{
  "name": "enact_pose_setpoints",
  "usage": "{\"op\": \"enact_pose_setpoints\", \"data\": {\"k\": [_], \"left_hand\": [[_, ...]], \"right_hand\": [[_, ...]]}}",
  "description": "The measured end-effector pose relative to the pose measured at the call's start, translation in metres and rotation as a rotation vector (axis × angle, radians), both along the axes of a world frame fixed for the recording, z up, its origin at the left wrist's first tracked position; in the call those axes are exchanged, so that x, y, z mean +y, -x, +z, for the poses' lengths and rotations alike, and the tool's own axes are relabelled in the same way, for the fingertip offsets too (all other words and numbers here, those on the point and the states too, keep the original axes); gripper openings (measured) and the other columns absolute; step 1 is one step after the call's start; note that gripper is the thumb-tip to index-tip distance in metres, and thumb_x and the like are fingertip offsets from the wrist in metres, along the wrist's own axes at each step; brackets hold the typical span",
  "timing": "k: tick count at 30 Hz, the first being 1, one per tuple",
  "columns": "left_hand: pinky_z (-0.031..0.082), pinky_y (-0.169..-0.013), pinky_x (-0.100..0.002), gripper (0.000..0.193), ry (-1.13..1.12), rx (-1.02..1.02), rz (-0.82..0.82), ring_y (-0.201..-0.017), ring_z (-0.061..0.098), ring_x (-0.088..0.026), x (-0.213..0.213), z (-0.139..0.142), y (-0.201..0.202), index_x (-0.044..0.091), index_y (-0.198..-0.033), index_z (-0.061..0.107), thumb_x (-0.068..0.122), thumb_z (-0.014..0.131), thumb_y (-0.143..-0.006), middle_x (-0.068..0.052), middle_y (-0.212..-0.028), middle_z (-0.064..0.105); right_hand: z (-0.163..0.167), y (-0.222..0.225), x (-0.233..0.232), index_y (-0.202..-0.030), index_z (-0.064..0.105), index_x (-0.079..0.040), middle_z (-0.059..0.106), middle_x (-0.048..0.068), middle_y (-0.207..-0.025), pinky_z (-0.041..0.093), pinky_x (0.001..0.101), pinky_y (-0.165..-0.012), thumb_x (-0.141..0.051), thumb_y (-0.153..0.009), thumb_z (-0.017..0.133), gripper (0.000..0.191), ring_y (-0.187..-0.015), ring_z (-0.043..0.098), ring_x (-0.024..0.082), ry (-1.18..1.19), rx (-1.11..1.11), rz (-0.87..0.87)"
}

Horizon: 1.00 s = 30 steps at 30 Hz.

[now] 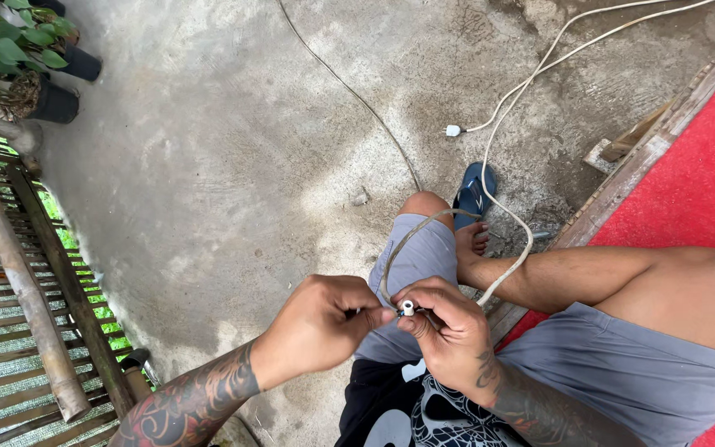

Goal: The person sits on the ground repairing a power cord, stripping the insulation from the cord end and wiring a replacement plug, then wrapping the joint with electrical tape. They use pliers to cut and strip the wire and handle a screwdriver and power strip on the mat beside them.

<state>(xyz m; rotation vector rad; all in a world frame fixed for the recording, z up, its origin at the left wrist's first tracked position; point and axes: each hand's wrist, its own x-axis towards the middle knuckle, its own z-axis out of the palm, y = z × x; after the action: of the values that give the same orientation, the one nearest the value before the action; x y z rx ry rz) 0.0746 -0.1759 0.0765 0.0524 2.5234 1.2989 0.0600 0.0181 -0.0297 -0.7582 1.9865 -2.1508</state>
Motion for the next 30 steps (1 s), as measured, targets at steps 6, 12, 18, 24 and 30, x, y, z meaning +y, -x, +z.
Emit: {"op": "enact_pose_setpoints", "data": {"k": [6,12,18,24,30], "left_hand": [[0.043,-0.049,-0.027,0.022,-0.095,-0.324,0.297,-0.053,0.055,-0.005,0.001,-0.043,0.003,0.006,-0.075,0.080,0.023,0.078,-0.088,0.000,-0.060,0.071],[0.039,-0.048,-0.026,0.026,-0.384,-0.317,0.451,-0.052,0.052,-0.006,0.010,-0.067,0.015,0.002,-0.074,0.077,0.020,0.076,-0.092,-0.003,-0.061,0.071],[0.046,-0.058,-0.027,0.018,-0.133,-0.100,0.146,-0.065,0.058,-0.013,-0.013,-0.043,0.011,0.011,-0.096,0.081,0.024,0.070,-0.101,-0.009,-0.075,0.065],[0.053,-0.082,-0.031,0.023,0.099,0.783,-0.187,-0.096,0.070,-0.015,-0.015,-0.023,0.017,0.017,-0.105,0.077,0.005,0.074,-0.085,0.001,-0.113,0.074],[0.047,-0.086,-0.030,0.027,0.326,0.931,-0.423,-0.102,0.063,-0.014,-0.008,-0.015,0.027,0.019,-0.112,0.078,0.017,0.073,-0.085,0.005,-0.122,0.070]], "right_hand": [[-0.008,-0.004,-0.007,-0.106,0.067,0.001,0.071,0.008,-0.105,0.057,0.0255,-0.076,-0.001,-0.089,0.076,0.019,-0.088,0.070,0.014,-0.016,0.058,-0.152],[-0.023,0.005,-0.014,-0.108,0.067,0.002,0.070,0.009,-0.106,0.058,0.0259,-0.080,-0.005,-0.092,0.075,0.019,-0.094,0.070,0.016,-0.064,0.159,-0.280],[-0.033,0.018,0.005,-0.113,0.065,0.002,0.066,0.009,-0.112,0.057,0.0270,-0.085,-0.007,-0.097,0.069,0.019,-0.095,0.068,0.014,0.158,-0.190,-0.123],[-0.036,0.020,0.026,-0.114,0.063,0.003,0.067,0.011,-0.115,0.059,0.0296,-0.086,-0.010,-0.100,0.068,0.020,-0.095,0.069,0.016,0.271,-0.257,-0.059],[-0.030,0.016,0.024,-0.115,0.061,0.002,0.067,0.012,-0.116,0.059,0.0297,-0.087,-0.011,-0.100,0.068,0.020,-0.096,0.068,0.016,0.259,-0.220,-0.055]]}}
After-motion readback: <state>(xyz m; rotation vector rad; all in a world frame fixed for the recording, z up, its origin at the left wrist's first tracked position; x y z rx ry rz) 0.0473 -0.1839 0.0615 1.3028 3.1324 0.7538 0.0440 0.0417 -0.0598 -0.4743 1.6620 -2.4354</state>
